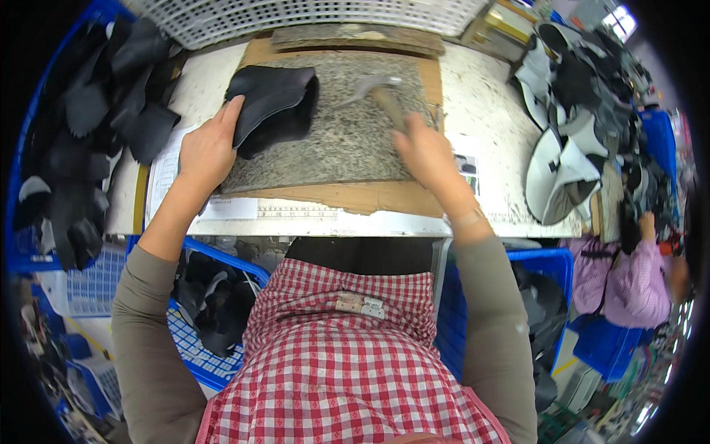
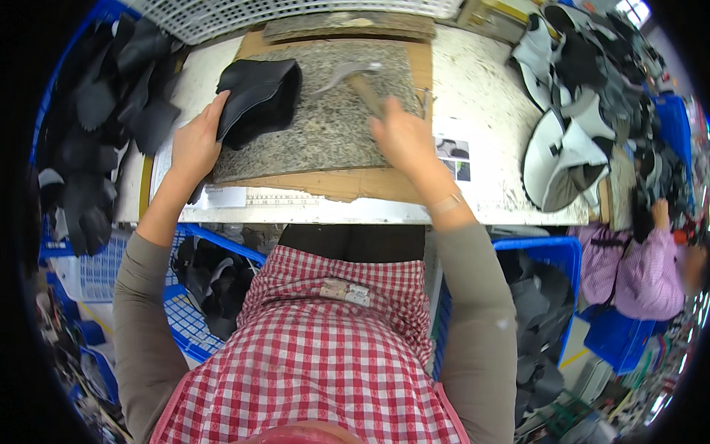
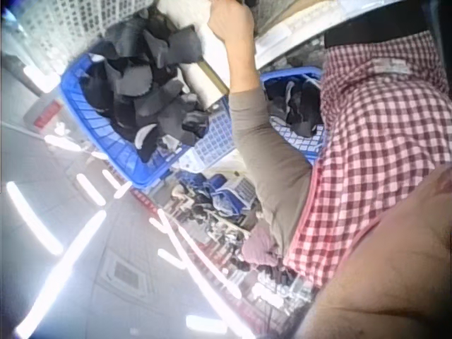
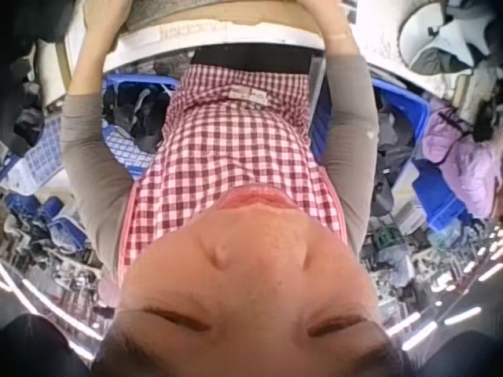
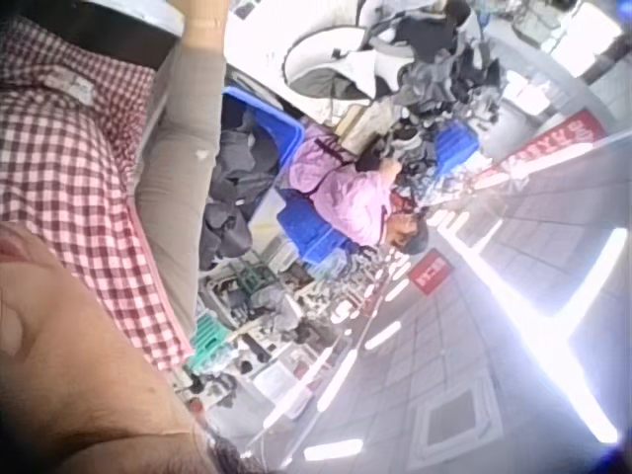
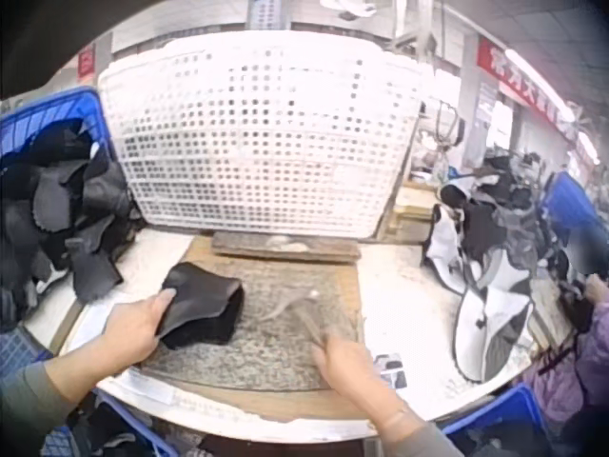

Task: The person repeatedly picks black shoe parts from a blue basket, places them on a work surface, and uses a hammer to shape them. They then switch to using a pen-like tool to mark or adjust white shoe parts before placing them back into the basket.

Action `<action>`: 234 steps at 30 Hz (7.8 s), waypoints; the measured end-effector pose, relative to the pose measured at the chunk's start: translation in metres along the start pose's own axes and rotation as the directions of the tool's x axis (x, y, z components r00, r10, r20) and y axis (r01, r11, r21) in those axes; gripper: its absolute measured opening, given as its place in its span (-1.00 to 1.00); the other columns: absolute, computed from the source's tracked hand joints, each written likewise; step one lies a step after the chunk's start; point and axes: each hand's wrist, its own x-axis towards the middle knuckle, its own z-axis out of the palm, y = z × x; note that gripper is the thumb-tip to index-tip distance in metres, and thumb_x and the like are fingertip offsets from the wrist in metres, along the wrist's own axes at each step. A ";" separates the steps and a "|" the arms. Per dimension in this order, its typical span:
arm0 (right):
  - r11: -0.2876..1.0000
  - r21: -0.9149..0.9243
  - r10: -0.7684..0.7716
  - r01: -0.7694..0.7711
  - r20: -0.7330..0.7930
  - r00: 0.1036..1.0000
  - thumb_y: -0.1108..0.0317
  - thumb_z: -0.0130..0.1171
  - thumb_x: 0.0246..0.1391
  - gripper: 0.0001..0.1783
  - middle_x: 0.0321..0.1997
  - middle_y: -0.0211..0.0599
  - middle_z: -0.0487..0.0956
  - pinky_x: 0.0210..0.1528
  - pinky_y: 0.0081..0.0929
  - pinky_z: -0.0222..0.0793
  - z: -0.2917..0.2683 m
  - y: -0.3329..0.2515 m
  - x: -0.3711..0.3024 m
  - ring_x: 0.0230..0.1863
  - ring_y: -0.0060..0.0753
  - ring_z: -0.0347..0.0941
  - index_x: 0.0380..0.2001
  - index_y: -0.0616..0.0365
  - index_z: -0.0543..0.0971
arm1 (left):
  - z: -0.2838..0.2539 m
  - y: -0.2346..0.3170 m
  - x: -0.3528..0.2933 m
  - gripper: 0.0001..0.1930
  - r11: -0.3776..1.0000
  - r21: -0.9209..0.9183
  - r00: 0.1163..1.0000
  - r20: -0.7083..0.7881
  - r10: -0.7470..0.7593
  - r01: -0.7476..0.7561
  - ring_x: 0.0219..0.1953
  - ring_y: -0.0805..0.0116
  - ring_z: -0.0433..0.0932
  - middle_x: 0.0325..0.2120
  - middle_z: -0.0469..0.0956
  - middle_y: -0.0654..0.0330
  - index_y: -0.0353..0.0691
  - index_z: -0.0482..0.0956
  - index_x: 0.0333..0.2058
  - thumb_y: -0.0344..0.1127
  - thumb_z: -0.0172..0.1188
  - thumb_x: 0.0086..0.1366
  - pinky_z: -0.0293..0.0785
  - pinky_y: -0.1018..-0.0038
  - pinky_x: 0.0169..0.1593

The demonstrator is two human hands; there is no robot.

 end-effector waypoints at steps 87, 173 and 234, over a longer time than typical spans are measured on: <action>0.996 -0.026 -0.082 0.083 0.007 0.997 0.20 0.17 0.35 -0.69 -0.57 0.18 0.53 -0.45 0.08 0.41 -0.067 -0.037 -0.051 -0.46 0.40 0.52 -0.26 0.25 0.41 | 0.020 0.092 0.118 -0.55 0.595 -0.787 0.905 0.122 0.407 -0.162 0.23 0.13 0.53 0.20 0.56 0.13 0.11 0.45 0.33 -0.06 0.07 0.53 0.40 0.28 0.34; 0.988 -0.113 -0.144 0.106 -0.428 0.892 0.35 0.34 -0.02 -0.61 -0.12 -0.25 0.44 0.00 -0.27 0.30 0.071 -0.042 0.004 -0.05 -0.15 0.36 -0.06 0.13 0.61 | 0.048 -0.396 0.076 -0.50 0.818 0.442 0.928 -0.124 -0.352 0.369 -0.15 -0.07 0.68 -0.12 0.70 0.01 -0.06 0.64 0.11 0.12 -0.12 0.55 0.55 0.02 -0.16; 0.946 0.156 -0.233 0.284 -0.282 0.931 0.19 0.37 -0.05 -0.62 -0.23 -0.20 0.66 -0.11 -0.19 0.47 0.080 -0.101 0.009 0.02 -0.08 0.49 -0.14 0.07 0.65 | 0.011 0.033 -0.030 -0.35 0.821 0.065 0.823 0.000 -0.568 0.567 -0.17 -0.26 0.62 -0.07 0.65 -0.19 -0.08 0.04 0.50 -0.13 0.01 0.54 0.52 -0.01 -0.18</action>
